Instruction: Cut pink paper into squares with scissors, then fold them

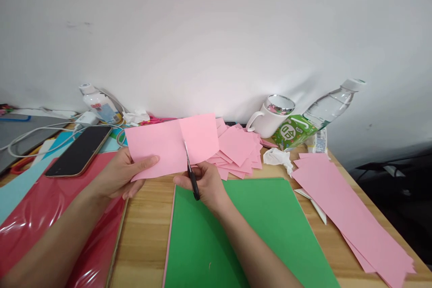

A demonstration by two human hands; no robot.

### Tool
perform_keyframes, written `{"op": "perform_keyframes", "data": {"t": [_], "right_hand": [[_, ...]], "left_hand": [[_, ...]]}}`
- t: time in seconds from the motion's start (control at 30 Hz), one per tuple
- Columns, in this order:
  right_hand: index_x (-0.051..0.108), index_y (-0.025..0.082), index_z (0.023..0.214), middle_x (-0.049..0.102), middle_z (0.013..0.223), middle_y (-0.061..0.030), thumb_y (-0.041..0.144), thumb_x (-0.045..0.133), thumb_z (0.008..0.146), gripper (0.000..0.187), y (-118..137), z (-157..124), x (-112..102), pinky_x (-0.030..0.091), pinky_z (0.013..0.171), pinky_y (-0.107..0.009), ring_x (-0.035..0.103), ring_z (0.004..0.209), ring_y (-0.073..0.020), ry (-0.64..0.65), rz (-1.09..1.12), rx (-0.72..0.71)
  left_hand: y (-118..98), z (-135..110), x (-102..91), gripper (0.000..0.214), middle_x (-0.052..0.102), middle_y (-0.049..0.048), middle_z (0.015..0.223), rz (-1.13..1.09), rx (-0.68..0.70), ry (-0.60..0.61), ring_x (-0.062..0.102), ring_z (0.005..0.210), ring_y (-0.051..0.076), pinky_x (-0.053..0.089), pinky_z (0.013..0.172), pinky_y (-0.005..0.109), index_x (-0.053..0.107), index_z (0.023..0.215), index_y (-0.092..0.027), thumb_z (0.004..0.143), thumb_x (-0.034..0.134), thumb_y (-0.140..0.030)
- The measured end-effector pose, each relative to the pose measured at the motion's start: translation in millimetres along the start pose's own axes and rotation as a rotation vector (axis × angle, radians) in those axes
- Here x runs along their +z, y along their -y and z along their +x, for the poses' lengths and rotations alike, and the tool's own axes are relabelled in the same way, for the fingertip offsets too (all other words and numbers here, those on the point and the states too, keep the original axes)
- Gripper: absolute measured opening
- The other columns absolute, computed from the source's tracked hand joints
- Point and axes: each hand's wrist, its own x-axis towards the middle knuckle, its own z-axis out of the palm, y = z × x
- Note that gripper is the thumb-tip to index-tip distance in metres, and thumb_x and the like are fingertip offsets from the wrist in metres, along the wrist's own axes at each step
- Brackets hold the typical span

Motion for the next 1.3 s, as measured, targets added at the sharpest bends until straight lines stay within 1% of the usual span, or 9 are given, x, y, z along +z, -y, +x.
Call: {"op": "perform_keyframes", "data": {"t": [0.1, 0.23, 0.43, 0.53, 0.67, 0.83, 1.0, 1.13, 1.3], "right_hand": [[0.061, 0.015, 0.076, 0.059, 0.060, -0.0006, 0.044, 0.080, 0.049, 0.044, -0.1, 0.4, -0.6, 0.040, 0.054, -0.025, 0.051, 0.056, -0.0140, 0.030, 0.003, 0.008], [0.062, 0.014, 0.072, 0.059, 0.060, -0.0006, 0.041, 0.081, 0.049, 0.040, 1.5, 0.1, -0.1, 0.039, 0.053, -0.025, 0.051, 0.056, -0.0140, 0.043, 0.004, 0.023], [0.062, 0.014, 0.074, 0.057, 0.060, 0.0002, 0.043, 0.080, 0.048, 0.043, 2.1, 0.6, 1.3, 0.038, 0.054, -0.024, 0.048, 0.057, -0.0131, 0.016, 0.000, 0.022], [0.062, 0.013, 0.074, 0.056, 0.059, 0.0004, 0.046, 0.079, 0.047, 0.046, 3.8, 0.5, 2.2, 0.037, 0.052, -0.024, 0.045, 0.054, -0.0116, 0.004, -0.010, 0.034], [0.061, 0.014, 0.074, 0.053, 0.057, 0.0012, 0.048, 0.080, 0.043, 0.050, 6.8, 0.3, 3.9, 0.033, 0.047, -0.023, 0.041, 0.052, -0.0100, -0.025, -0.004, 0.040], [0.057, 0.015, 0.068, 0.047, 0.051, 0.0045, 0.045, 0.081, 0.041, 0.047, 8.0, 0.5, 4.6, 0.028, 0.044, -0.021, 0.038, 0.048, -0.0079, -0.043, 0.007, 0.055], [0.053, 0.015, 0.065, 0.049, 0.049, 0.0053, 0.038, 0.082, 0.042, 0.043, 8.3, 0.0, 3.5, 0.029, 0.043, -0.020, 0.039, 0.046, -0.0073, -0.057, 0.008, 0.078], [0.051, 0.016, 0.062, 0.049, 0.046, 0.0056, 0.037, 0.082, 0.043, 0.042, 9.2, -0.8, 3.5, 0.029, 0.042, -0.020, 0.040, 0.044, -0.0075, -0.088, -0.027, 0.099], [0.051, 0.016, 0.063, 0.049, 0.043, 0.0059, 0.038, 0.082, 0.044, 0.042, 9.3, -1.1, 3.2, 0.028, 0.042, -0.020, 0.039, 0.042, -0.0070, -0.076, -0.042, 0.105]], "left_hand": [[0.3, -0.3, -1.1, 0.028, 0.054, -0.0075, 0.036, -0.002, -0.018, 0.013, 0.035, 0.017, 0.005, 0.019, 0.019, 0.013, 0.052, 0.086, -0.014, 0.074, 0.066, -0.034], [1.5, 0.0, -3.1, 0.028, 0.054, -0.0073, 0.036, -0.007, -0.023, 0.036, 0.037, 0.018, 0.005, 0.021, 0.019, 0.013, 0.051, 0.088, -0.014, 0.075, 0.065, -0.034], [1.9, -0.1, -3.4, 0.029, 0.055, -0.0063, 0.038, -0.025, -0.026, 0.034, 0.039, 0.019, 0.006, 0.020, 0.019, 0.013, 0.051, 0.089, -0.013, 0.075, 0.066, -0.034], [2.1, 0.1, -2.8, 0.028, 0.053, -0.0071, 0.035, -0.025, -0.028, 0.030, 0.039, 0.019, 0.006, 0.019, 0.020, 0.012, 0.052, 0.087, -0.013, 0.074, 0.066, -0.034], [2.1, 0.5, -2.6, 0.028, 0.055, -0.0069, 0.037, -0.033, -0.024, 0.035, 0.038, 0.018, 0.006, 0.020, 0.019, 0.013, 0.052, 0.087, -0.014, 0.075, 0.066, -0.034], [1.8, 0.5, -2.9, 0.027, 0.057, -0.0064, 0.038, -0.039, -0.020, 0.050, 0.038, 0.018, 0.006, 0.021, 0.019, 0.013, 0.052, 0.089, -0.014, 0.075, 0.066, -0.032], [0.4, 0.1, -2.4, 0.027, 0.058, -0.0059, 0.038, -0.050, -0.020, 0.046, 0.037, 0.017, 0.005, 0.021, 0.019, 0.013, 0.052, 0.090, -0.014, 0.075, 0.066, -0.032], [-0.5, -0.2, -2.3, 0.028, 0.058, -0.0056, 0.040, -0.067, -0.018, 0.046, 0.036, 0.017, 0.005, 0.021, 0.019, 0.013, 0.052, 0.089, -0.014, 0.074, 0.067, -0.031], [0.6, 0.3, -3.0, 0.027, 0.056, -0.0060, 0.037, -0.065, -0.005, 0.063, 0.039, 0.019, 0.006, 0.022, 0.019, 0.012, 0.052, 0.087, -0.014, 0.074, 0.066, -0.032]]}}
